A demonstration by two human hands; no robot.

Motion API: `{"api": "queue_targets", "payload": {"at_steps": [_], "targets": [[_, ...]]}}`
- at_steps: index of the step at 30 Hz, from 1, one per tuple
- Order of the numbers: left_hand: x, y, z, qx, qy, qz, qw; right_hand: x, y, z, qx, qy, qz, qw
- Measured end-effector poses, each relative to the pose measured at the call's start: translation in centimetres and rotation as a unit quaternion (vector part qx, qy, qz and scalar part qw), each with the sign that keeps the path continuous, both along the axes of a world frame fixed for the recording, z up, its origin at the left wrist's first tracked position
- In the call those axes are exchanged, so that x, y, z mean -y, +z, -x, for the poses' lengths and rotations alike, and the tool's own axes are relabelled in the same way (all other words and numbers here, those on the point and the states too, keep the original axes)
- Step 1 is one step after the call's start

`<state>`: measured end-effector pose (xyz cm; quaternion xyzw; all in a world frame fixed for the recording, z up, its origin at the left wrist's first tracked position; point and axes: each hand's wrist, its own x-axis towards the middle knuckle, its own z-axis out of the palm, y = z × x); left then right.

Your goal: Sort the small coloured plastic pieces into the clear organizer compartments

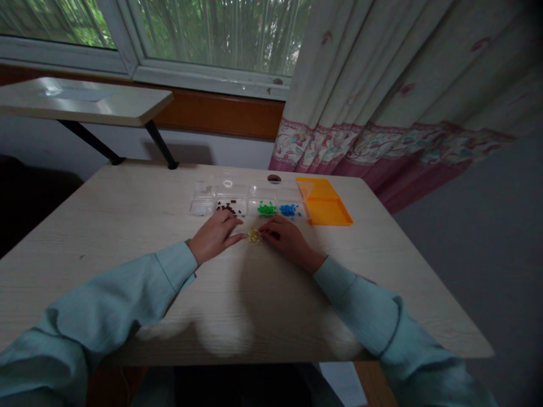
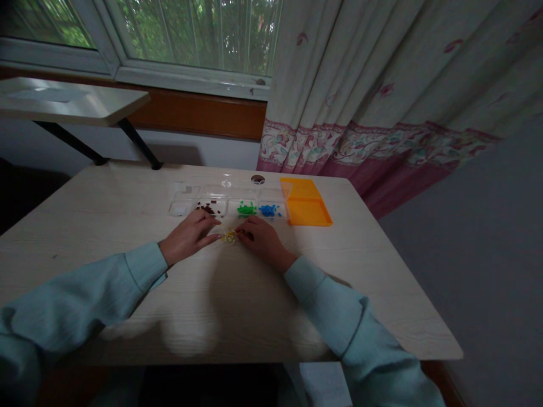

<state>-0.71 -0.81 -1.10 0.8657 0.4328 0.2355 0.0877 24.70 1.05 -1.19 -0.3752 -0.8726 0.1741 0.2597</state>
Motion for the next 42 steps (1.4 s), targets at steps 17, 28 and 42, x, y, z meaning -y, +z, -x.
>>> {"api": "queue_targets", "payload": {"at_steps": [17, 28, 42], "targets": [[0.1, -0.6, -2.0, 0.068, -0.036, 0.041, 0.996, -0.6, 0.1, 0.7, -0.05, -0.043, 0.015, 0.998], [0.8, 0.7, -2.2, 0.134, -0.032, -0.009, 0.99, -0.5, -0.3, 1.5, -0.191, -0.079, 0.064, 0.976], [0.5, 1.0, -1.9, 0.07, -0.038, -0.097, 0.992, -0.1, 0.1, 1.9, -0.188, 0.033, 0.068, 0.979]]}}
